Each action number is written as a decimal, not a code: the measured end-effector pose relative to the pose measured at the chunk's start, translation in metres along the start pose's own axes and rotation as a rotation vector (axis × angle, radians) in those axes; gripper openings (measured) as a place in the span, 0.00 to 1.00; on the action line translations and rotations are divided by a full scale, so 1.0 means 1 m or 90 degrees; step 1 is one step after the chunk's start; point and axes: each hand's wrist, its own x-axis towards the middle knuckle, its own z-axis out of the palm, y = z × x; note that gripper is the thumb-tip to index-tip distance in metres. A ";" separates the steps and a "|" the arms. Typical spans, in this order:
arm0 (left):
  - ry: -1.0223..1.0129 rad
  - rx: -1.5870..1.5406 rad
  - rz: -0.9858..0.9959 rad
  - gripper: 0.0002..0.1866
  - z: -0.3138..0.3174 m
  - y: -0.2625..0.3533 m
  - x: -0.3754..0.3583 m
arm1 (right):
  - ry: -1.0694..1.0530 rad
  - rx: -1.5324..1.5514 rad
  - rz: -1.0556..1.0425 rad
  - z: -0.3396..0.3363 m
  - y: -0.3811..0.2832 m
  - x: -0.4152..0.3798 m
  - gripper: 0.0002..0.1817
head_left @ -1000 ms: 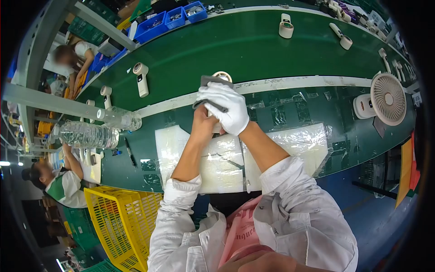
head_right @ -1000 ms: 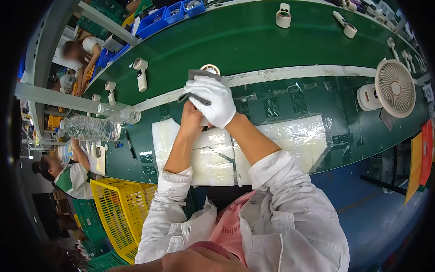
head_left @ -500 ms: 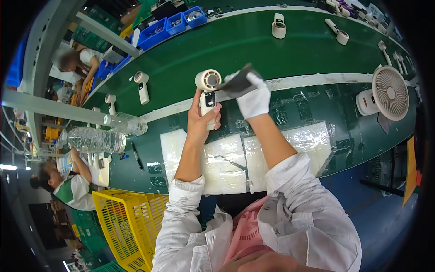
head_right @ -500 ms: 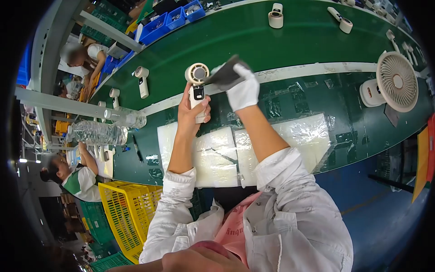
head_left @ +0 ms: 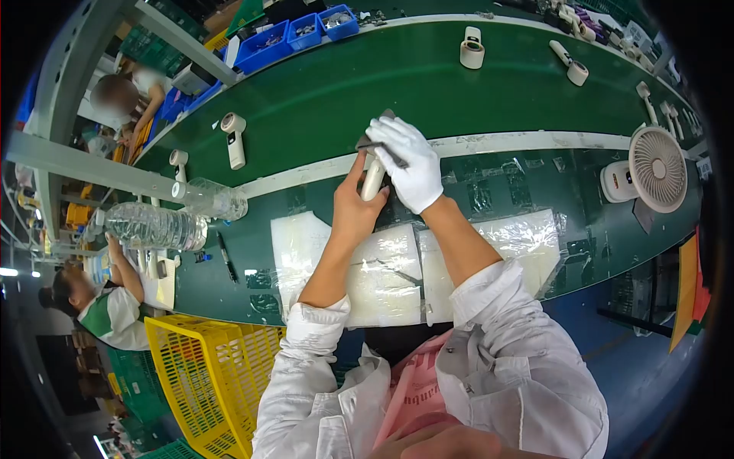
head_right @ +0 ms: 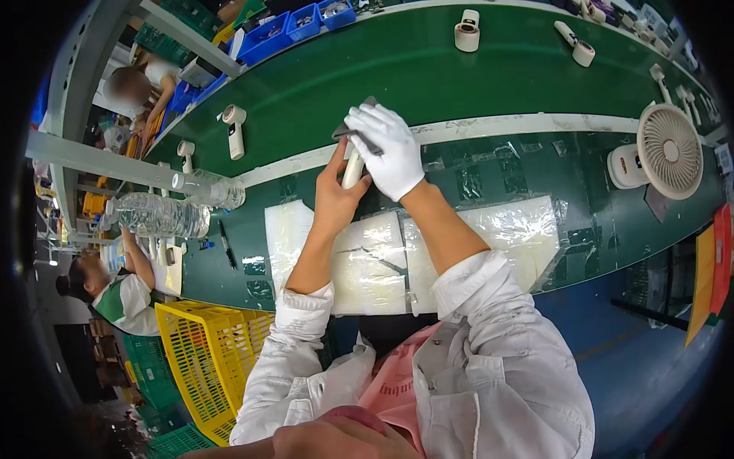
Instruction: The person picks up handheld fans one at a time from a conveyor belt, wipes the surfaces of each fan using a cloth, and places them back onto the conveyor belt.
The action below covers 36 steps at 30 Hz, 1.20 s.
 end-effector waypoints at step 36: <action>0.234 -0.725 -0.054 0.16 -0.039 -0.014 0.024 | -0.067 0.731 0.574 0.024 -0.032 -0.040 0.13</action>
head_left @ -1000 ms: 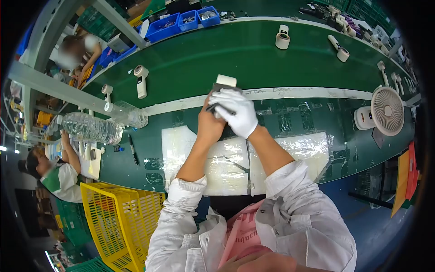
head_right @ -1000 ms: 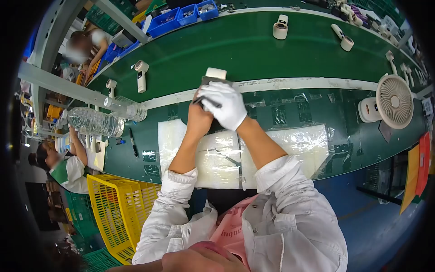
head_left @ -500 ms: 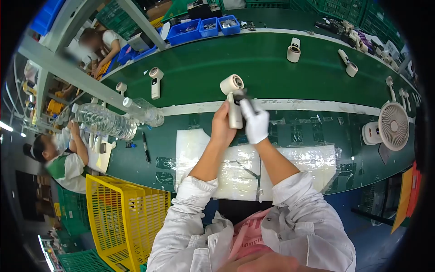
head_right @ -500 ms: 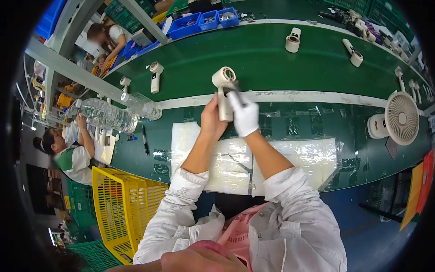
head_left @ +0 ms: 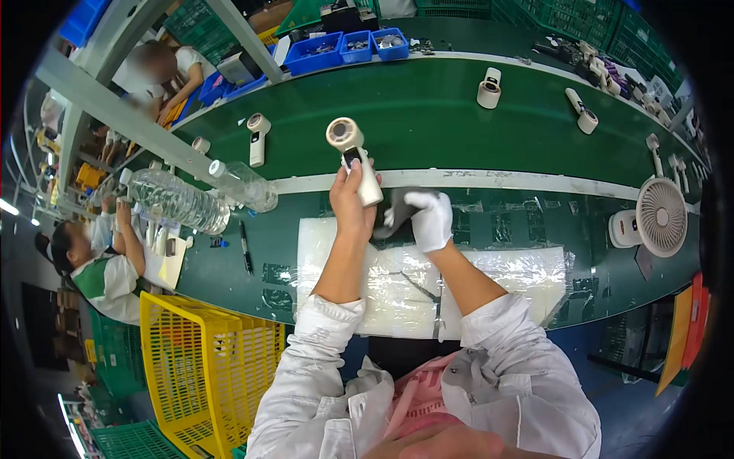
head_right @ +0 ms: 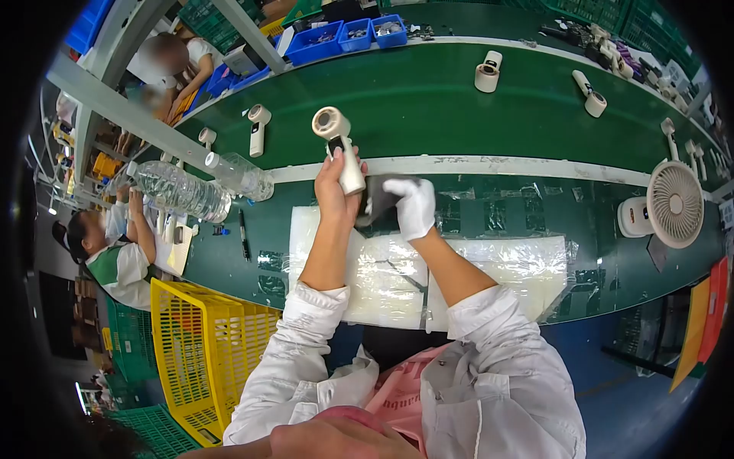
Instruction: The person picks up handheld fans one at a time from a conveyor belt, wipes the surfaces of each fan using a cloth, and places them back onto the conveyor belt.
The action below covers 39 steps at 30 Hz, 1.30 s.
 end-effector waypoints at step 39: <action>-0.005 1.125 0.428 0.43 0.074 -0.074 0.200 | -0.030 0.517 -0.063 -0.062 -0.047 0.058 0.23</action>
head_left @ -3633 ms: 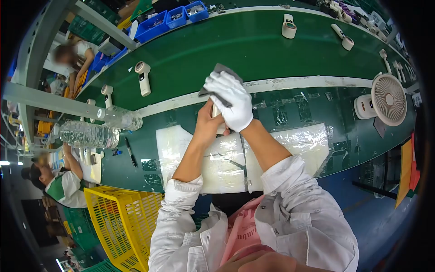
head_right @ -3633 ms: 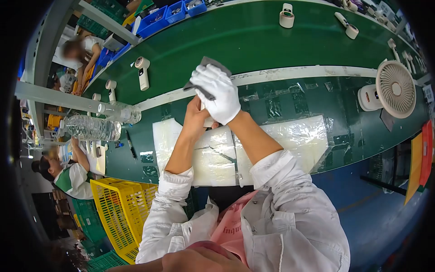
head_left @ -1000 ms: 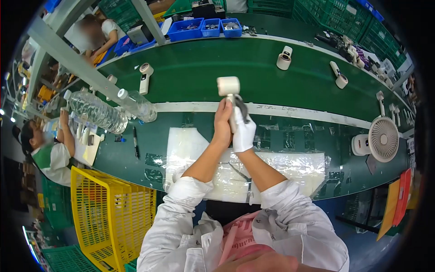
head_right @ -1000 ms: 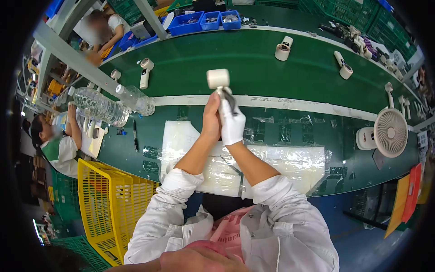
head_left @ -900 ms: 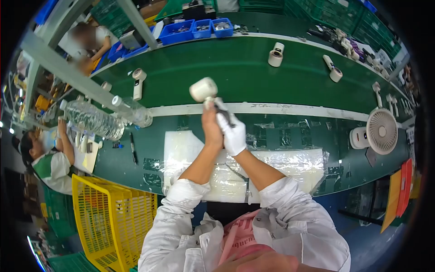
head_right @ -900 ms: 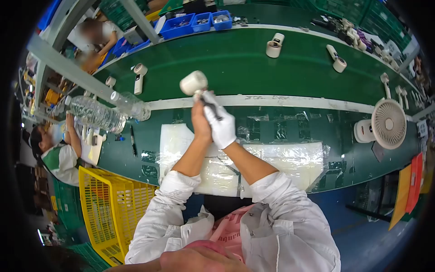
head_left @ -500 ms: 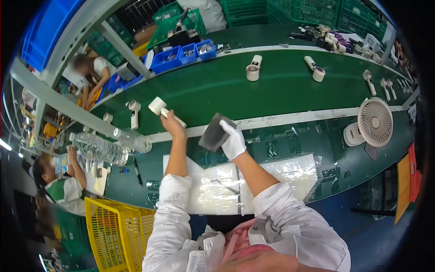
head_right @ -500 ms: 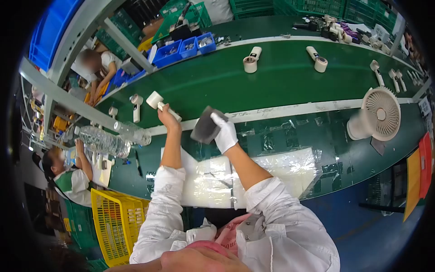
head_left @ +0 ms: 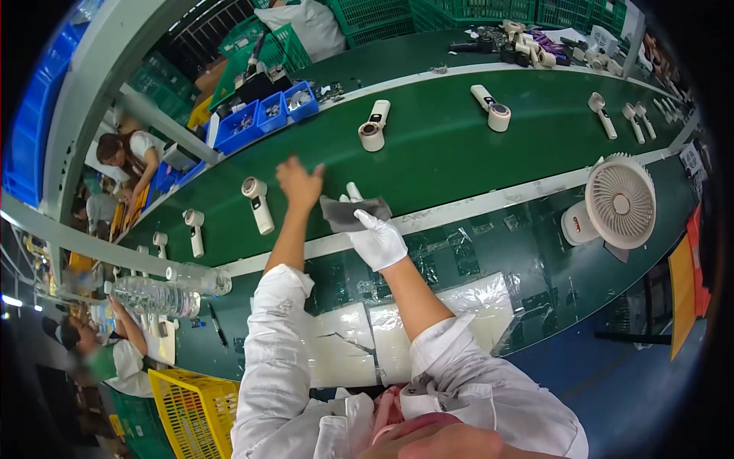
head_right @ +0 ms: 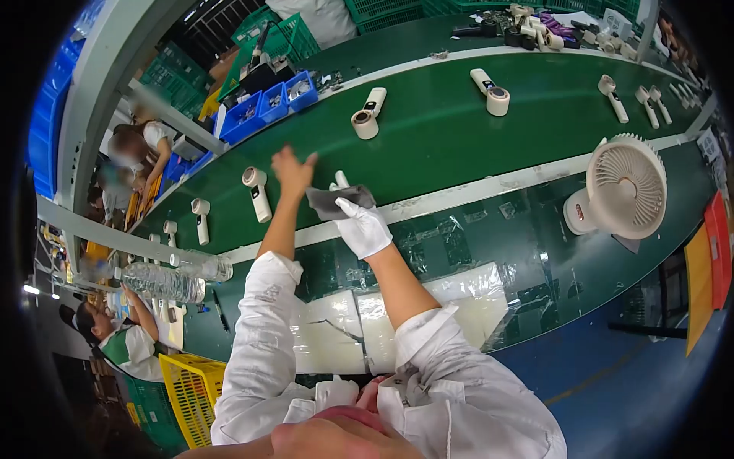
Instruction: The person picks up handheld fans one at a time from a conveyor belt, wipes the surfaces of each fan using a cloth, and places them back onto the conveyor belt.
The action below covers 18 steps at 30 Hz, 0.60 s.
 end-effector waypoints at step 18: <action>0.180 -0.813 -0.169 0.28 -0.014 0.077 0.014 | 0.083 -0.004 -0.031 -0.012 -0.016 0.011 0.17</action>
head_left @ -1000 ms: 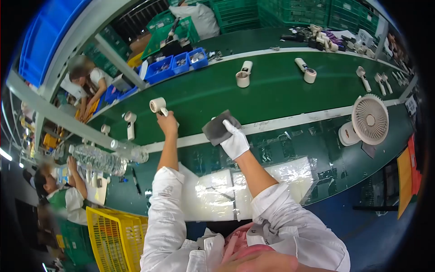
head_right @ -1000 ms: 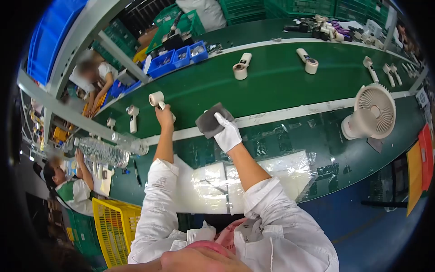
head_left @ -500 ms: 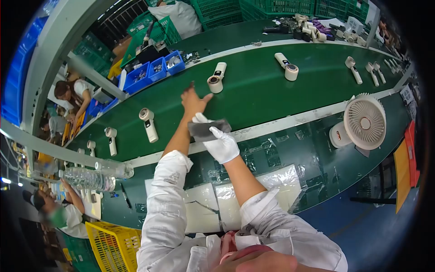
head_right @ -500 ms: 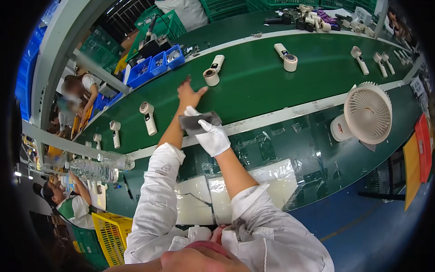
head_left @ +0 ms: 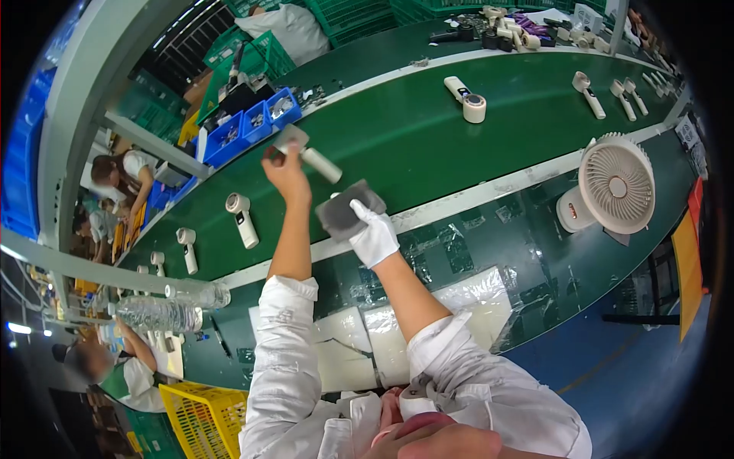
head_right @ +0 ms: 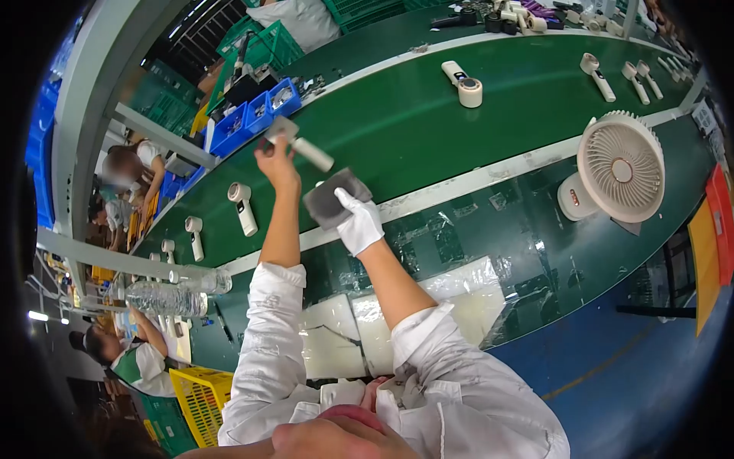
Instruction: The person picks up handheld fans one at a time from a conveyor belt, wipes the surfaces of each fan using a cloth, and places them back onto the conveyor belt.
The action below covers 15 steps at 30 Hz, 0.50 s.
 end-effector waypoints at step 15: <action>-0.322 -0.508 -0.673 0.15 -0.143 0.088 -0.141 | 0.085 -0.240 -0.156 0.016 0.014 -0.007 0.16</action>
